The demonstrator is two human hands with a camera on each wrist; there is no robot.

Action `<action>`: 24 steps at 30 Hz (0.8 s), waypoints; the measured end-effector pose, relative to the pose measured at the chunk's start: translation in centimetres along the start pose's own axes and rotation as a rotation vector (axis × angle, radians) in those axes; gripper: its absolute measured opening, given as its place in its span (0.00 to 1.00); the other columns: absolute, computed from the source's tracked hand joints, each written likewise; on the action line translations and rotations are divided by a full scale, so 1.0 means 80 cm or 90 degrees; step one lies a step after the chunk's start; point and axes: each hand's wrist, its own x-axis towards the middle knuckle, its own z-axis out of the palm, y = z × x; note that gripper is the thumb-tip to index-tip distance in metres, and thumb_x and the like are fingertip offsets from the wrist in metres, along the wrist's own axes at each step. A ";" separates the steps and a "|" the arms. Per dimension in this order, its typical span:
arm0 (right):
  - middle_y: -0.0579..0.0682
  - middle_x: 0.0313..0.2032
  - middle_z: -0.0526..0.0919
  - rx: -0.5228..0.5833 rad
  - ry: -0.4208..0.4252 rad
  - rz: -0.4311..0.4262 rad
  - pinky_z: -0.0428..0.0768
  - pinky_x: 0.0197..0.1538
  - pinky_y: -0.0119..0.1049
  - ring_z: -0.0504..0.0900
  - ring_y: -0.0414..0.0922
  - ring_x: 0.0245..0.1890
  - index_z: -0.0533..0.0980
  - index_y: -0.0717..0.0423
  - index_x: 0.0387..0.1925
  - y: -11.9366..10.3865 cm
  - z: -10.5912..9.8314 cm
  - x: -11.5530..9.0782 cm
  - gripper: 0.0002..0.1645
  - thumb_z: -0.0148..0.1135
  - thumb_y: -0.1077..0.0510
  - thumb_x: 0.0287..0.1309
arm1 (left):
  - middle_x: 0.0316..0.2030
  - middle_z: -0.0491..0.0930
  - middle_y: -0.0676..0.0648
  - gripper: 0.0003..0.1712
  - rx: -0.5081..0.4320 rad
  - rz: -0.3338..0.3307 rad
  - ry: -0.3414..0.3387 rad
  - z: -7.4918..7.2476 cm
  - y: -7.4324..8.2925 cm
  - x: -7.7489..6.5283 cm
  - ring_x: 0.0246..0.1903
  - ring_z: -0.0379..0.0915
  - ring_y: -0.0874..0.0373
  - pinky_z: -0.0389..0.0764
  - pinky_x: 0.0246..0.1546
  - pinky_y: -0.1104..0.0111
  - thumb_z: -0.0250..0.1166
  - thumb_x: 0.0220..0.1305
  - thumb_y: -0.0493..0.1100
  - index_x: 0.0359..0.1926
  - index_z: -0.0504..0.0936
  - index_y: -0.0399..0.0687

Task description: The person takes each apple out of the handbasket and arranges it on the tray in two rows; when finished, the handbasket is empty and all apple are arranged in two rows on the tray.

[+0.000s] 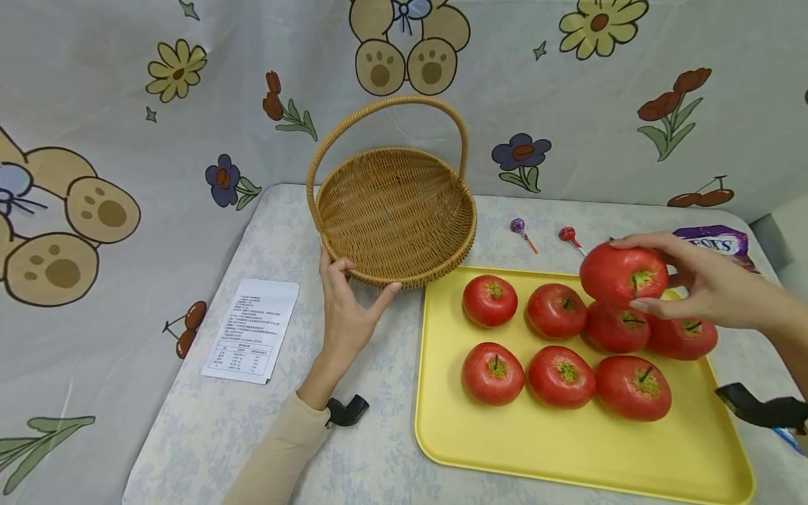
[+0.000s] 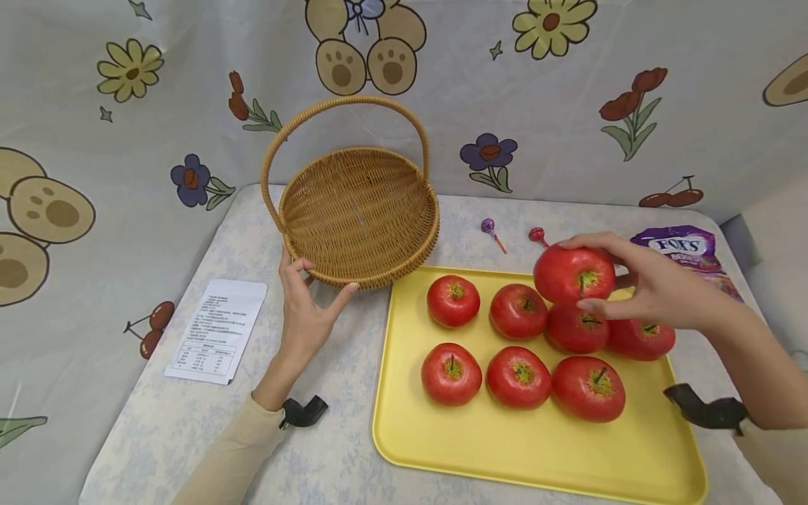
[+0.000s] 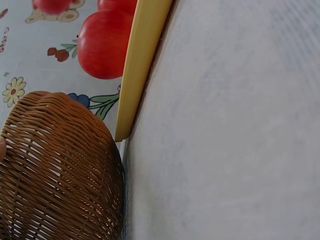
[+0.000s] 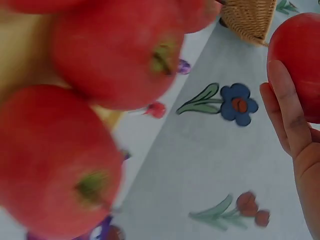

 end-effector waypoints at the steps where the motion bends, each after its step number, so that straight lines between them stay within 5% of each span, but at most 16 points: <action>1: 0.29 0.55 0.70 0.000 0.011 0.001 0.79 0.34 0.20 0.73 0.24 0.48 0.65 0.59 0.66 0.006 0.002 -0.013 0.56 0.77 0.79 0.29 | 0.77 0.28 0.40 0.41 0.001 0.001 -0.001 0.000 0.000 0.000 0.76 0.32 0.46 0.63 0.66 0.47 0.71 0.55 0.62 0.50 0.56 0.43; 15: 0.25 0.54 0.68 0.057 0.131 0.167 0.76 0.28 0.17 0.72 0.19 0.42 0.63 0.56 0.68 0.052 0.033 -0.163 0.63 0.73 0.85 0.25 | 0.77 0.30 0.36 0.40 0.013 0.005 -0.004 0.000 0.003 0.000 0.76 0.28 0.44 0.55 0.68 0.40 0.72 0.55 0.61 0.49 0.56 0.43; 24: 0.21 0.51 0.67 0.068 0.114 0.244 0.79 0.25 0.23 0.72 0.19 0.39 0.61 0.48 0.70 0.078 0.057 -0.217 0.62 0.75 0.81 0.31 | 0.77 0.30 0.36 0.41 0.014 0.005 -0.003 0.000 0.003 0.000 0.76 0.27 0.45 0.56 0.68 0.41 0.72 0.55 0.61 0.50 0.56 0.43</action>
